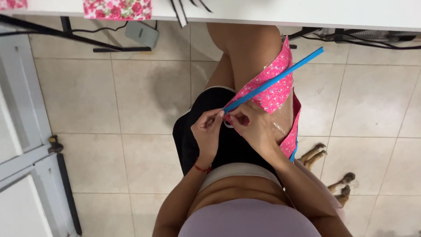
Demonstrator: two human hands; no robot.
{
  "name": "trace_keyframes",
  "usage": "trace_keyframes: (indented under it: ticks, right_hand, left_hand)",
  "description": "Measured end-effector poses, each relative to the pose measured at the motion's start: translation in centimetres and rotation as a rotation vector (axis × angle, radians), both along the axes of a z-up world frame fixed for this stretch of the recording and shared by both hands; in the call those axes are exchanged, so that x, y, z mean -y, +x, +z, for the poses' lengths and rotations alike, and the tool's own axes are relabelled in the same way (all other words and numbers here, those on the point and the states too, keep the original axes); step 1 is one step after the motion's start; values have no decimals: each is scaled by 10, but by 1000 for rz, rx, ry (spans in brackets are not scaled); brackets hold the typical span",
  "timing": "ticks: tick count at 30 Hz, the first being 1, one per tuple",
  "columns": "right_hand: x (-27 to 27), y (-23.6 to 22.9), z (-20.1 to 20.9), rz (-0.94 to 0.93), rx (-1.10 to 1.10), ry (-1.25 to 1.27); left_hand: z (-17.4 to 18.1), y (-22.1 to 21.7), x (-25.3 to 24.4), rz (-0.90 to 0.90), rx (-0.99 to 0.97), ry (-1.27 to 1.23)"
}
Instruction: The person sits on a chair and pins a blue zipper onto a pink floral fabric item resting on their lap. They repeatedly pick up pins from a heart-shaped container on the table and secure the zipper to the fabric edges.
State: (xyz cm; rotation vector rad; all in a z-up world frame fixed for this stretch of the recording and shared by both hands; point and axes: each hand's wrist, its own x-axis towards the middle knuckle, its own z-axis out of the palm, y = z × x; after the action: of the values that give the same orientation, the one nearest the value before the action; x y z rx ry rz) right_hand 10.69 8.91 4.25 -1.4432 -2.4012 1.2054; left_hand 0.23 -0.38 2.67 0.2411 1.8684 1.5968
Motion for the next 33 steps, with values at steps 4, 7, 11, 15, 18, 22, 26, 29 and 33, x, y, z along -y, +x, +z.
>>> trace_keyframes:
  ticks: [4, 7, 11, 15, 18, 22, 26, 29, 33]
  right_hand:
    - [-1, 3, -2, 1, 16, -51]
    - [-2, 2, -5, -39, 33, -121]
    - [-1, 4, -18, -56, 33, -128]
    - [7, 6, -32, -79, -16, -126]
    - [6, 2, -24, -107, -118, -122]
    - [4, 0, -14, -93, -125, -126]
    - [1, -1, -9, -77, -73, -125]
    - [-5, 6, -8, -30, -94, -120]
    - [-10, 8, 4, 42, -185, -129]
  left_hand:
    - [-1, 2, 1, -30, -61, 0]
    - [0, 2, -4, -61, -272, 49]
    - [19, 3, -14, -90, -622, 19]
    - [65, 3, -27, -225, -730, -178]
    - [56, 1, -22, -226, -632, -110]
    - [-1, 2, -1, -64, -335, -52]
    - [-32, 5, 3, 46, 281, 132]
    - [-56, 7, 9, 65, 593, 236]
    - [-66, 4, 17, 44, 800, 352]
